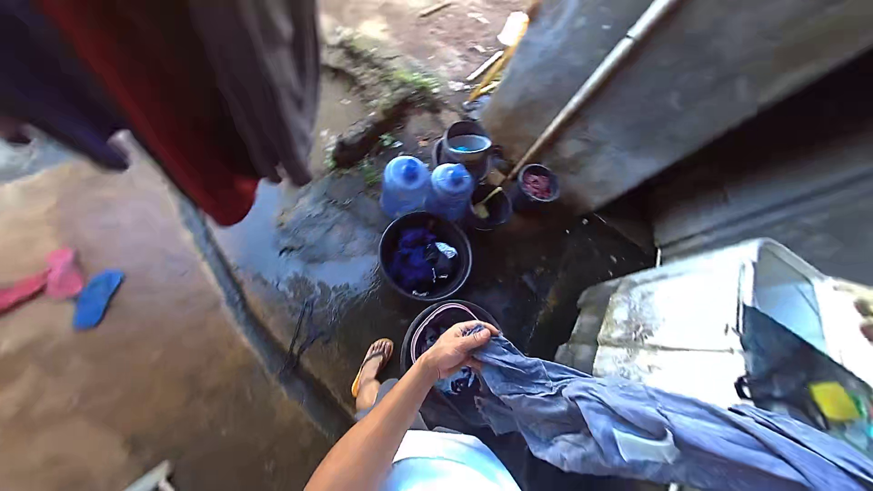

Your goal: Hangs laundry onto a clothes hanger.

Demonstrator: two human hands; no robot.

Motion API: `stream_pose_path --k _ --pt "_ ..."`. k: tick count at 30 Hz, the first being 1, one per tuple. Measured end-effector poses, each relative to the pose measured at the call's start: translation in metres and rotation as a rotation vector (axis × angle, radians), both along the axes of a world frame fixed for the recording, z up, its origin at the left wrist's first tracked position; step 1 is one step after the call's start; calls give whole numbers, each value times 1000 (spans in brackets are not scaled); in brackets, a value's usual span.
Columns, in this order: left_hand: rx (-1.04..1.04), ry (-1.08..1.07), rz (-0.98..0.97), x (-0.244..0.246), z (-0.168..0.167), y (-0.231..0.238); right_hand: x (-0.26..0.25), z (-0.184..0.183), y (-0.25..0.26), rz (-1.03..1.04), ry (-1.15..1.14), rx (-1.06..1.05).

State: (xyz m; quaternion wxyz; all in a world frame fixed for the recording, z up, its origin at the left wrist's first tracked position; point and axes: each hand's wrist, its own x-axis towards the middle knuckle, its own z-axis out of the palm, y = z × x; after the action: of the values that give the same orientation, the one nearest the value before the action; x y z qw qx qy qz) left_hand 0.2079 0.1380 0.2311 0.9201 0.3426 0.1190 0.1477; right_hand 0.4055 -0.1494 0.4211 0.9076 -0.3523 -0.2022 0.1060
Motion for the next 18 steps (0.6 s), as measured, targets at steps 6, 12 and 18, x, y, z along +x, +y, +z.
stream_pose_path --k 6,12,18 --pt "1042 476 88 33 113 89 6 -46 -34 -271 272 111" --pt "829 74 -118 68 264 107 51 -26 -36 -177 226 -838" --pt "731 -72 -594 123 329 34 -34 11 122 -185 -549 -998"
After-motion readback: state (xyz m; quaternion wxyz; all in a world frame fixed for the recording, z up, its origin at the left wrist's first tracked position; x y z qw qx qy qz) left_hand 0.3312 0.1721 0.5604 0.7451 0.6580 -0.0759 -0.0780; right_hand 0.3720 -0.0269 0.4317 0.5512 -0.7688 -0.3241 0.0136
